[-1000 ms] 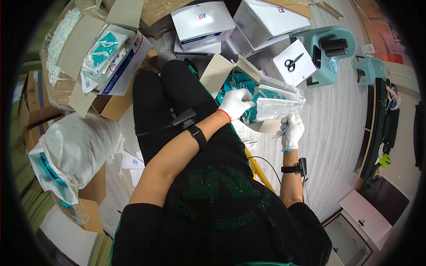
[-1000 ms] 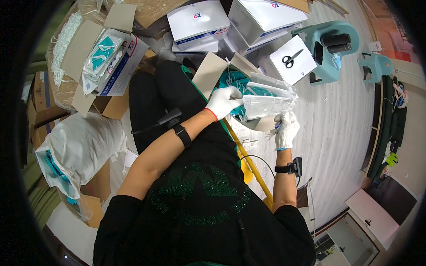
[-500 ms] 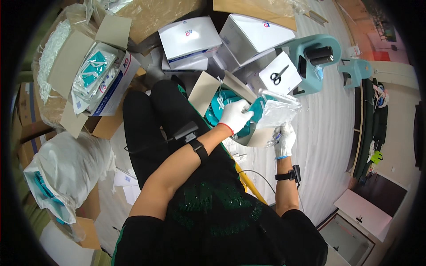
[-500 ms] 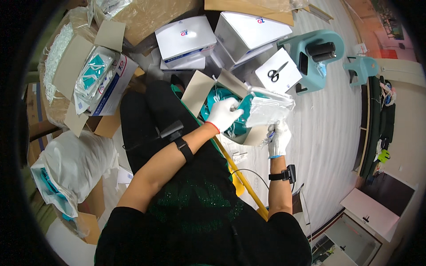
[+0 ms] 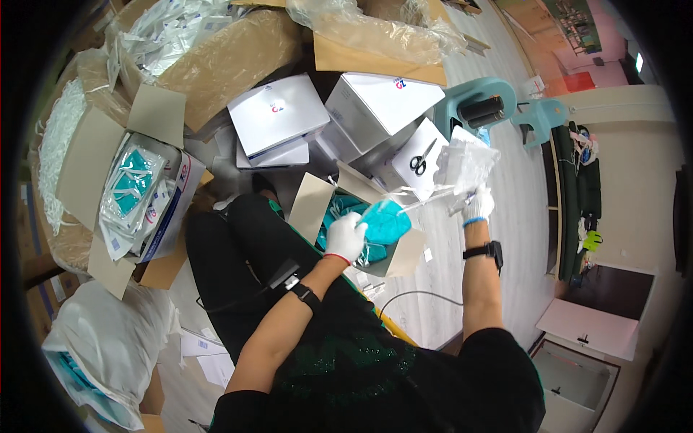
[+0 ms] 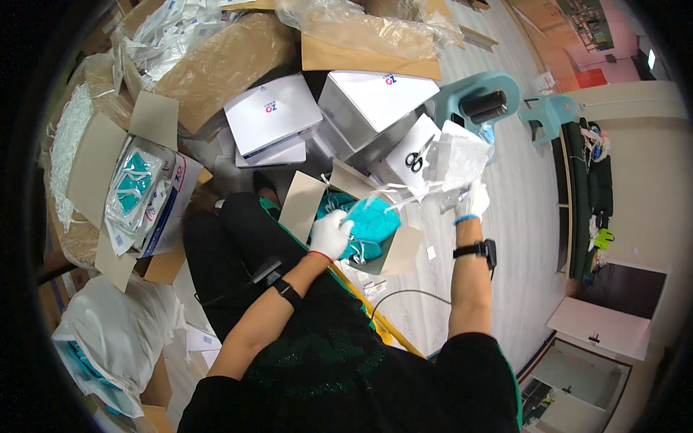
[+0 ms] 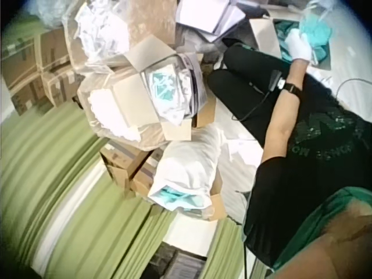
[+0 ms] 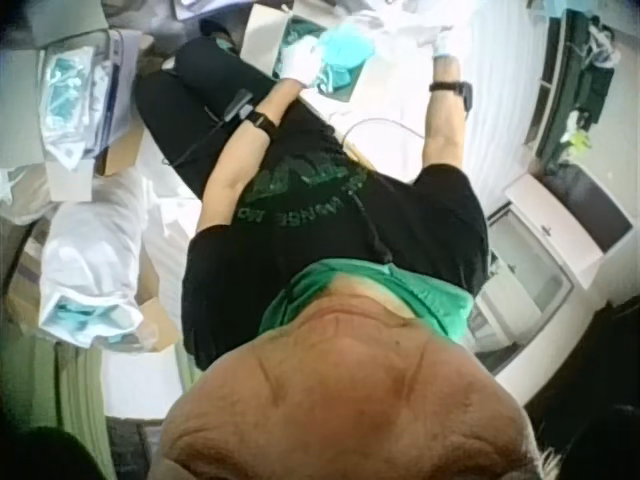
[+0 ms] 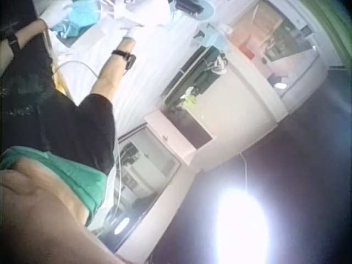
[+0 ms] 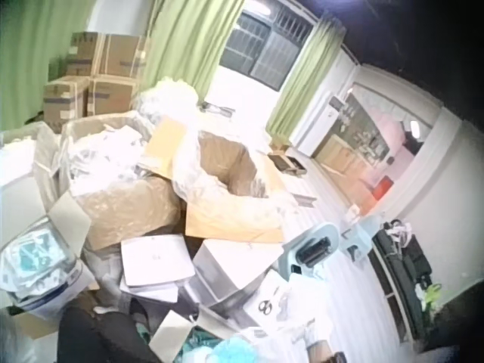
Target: The person is sorting and organizing various packaged medical supplies from boxes and bags into a central box while sitting on the floor.
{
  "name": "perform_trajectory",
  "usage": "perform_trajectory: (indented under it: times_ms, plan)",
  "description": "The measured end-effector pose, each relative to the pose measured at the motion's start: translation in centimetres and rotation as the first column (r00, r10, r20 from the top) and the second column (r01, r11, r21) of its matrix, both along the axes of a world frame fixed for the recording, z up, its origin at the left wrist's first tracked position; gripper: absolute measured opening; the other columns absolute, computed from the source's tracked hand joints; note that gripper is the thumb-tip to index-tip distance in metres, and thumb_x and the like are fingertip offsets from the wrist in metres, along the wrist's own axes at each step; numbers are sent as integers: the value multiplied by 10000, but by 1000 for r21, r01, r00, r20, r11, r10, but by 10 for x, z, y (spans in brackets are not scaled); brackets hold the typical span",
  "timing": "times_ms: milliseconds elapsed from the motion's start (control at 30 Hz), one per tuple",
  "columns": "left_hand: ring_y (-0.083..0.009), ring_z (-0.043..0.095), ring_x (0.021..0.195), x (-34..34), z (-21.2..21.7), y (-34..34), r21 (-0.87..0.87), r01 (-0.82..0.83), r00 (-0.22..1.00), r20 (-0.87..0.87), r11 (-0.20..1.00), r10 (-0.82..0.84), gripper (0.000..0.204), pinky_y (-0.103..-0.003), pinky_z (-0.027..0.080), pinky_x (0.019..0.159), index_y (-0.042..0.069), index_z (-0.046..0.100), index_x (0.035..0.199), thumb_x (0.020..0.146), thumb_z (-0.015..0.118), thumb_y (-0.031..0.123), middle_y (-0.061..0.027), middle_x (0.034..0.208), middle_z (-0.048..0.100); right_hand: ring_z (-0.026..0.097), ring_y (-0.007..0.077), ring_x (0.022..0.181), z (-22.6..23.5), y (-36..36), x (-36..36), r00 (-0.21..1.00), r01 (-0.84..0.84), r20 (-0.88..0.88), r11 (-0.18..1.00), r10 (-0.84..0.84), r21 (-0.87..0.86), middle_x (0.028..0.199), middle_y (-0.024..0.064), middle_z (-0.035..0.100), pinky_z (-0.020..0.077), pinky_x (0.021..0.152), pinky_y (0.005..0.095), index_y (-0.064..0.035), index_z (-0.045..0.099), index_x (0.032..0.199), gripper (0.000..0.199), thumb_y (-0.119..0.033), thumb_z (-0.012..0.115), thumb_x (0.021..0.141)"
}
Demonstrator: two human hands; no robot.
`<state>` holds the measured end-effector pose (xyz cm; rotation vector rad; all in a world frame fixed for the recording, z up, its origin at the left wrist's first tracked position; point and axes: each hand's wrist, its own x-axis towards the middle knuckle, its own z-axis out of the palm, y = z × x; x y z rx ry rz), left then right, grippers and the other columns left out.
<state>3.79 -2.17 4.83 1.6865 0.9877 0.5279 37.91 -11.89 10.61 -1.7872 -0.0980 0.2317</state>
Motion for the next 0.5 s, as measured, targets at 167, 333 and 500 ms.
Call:
perform_trajectory:
  times_ms: [167, 333, 500]
  plan:
    - [-401, 612, 869, -5, -2, 15, -74, 8, 1000, 5, 997, -8, 199, -472, 478, 760, 20, 617, 884, 825, 628, 209, -220, 873, 634, 467, 125, 499, 15, 15, 69, 996, 82, -49, 995, -79, 59, 623, 22, 514, 369, 435, 280, -77, 572, 755, 224, -234, 561, 915]
    - [-369, 640, 863, -16, -12, 22, -293, -13, 997, -78, 956, -11, 232, -433, 496, 759, 29, 642, 945, 808, 655, 216, -219, 882, 651, 432, 129, 466, 50, 46, 70, 981, -40, -183, 988, 68, 152, 608, -16, 480, 341, 402, 293, -124, 549, 786, 212, -276, 562, 934]
    - [-378, 621, 974, -8, -55, 7, -398, 1, 949, -290, 917, -127, 407, -448, 486, 868, 32, 597, 1106, 769, 689, 241, -227, 1027, 648, 444, 145, 460, 111, 181, 18, 923, -240, -225, 923, 313, 300, 626, -21, 498, 374, 399, 316, -130, 528, 799, 151, -214, 540, 924]
